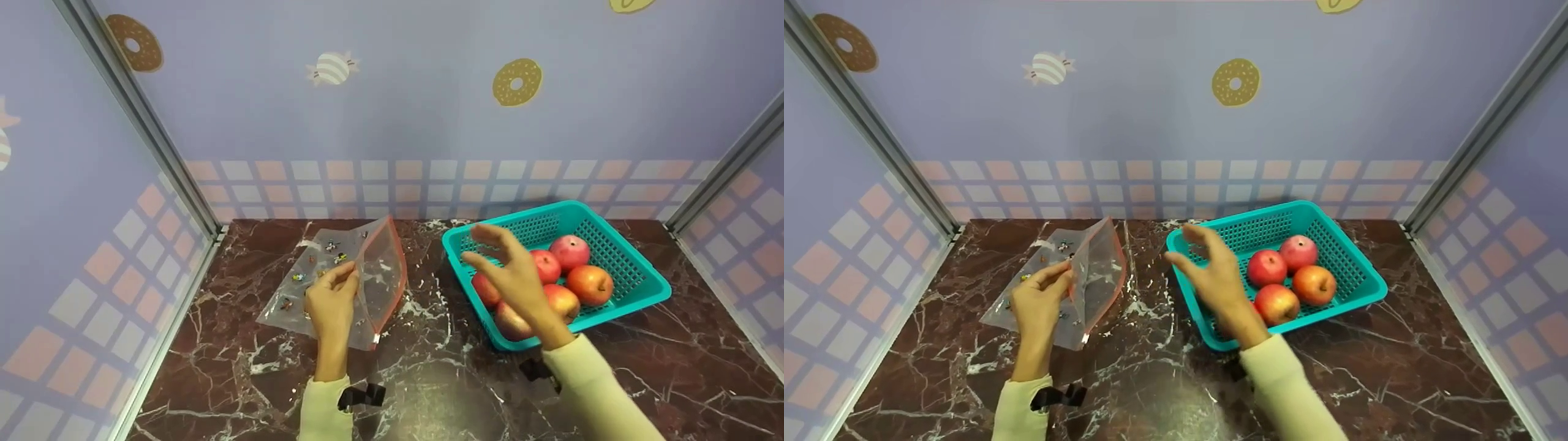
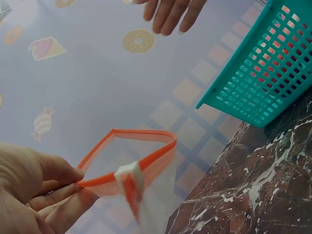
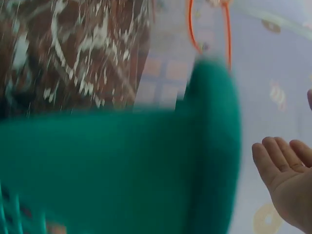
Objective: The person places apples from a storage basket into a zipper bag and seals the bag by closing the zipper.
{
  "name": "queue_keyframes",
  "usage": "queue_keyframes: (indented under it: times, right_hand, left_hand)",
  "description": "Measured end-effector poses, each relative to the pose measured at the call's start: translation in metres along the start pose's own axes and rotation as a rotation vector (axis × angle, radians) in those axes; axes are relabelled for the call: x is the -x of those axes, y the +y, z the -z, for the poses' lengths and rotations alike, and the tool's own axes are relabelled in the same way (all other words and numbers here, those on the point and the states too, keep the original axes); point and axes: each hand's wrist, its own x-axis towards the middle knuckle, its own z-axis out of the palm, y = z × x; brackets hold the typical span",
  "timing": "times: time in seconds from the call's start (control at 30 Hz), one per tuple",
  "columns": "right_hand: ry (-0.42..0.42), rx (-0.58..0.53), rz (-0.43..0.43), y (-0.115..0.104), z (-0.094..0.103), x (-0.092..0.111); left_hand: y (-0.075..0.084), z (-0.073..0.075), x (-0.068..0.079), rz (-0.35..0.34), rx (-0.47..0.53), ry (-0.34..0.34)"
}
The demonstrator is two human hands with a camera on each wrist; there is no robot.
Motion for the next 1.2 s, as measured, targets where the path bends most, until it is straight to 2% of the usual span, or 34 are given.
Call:
queue_keyframes:
  times: [0.3, 0.5, 0.73, 0.97, 1.2]
  right_hand:
    - [-0.034, 0.041, -0.025, 0.023, 0.039, -0.002]
    - [-0.085, 0.037, -0.107, 0.045, 0.060, 0.001]
    - [-0.136, 0.149, -0.207, 0.063, 0.079, 0.004]
    - [-0.173, 0.167, -0.254, 0.072, 0.085, 0.003]
    - [-0.256, 0.223, -0.285, 0.078, 0.081, 0.001]
  left_hand:
    - [-0.001, -0.004, 0.001, -0.017, 0.008, 0.005]
    - [-0.003, -0.004, 0.002, -0.014, -0.018, 0.011]
    - [-0.005, -0.005, 0.003, -0.014, -0.051, 0.004]
    - [-0.007, -0.008, 0.002, -0.048, -0.109, 0.004]
    - [-0.008, -0.007, 0.002, -0.033, -0.094, 0.024]
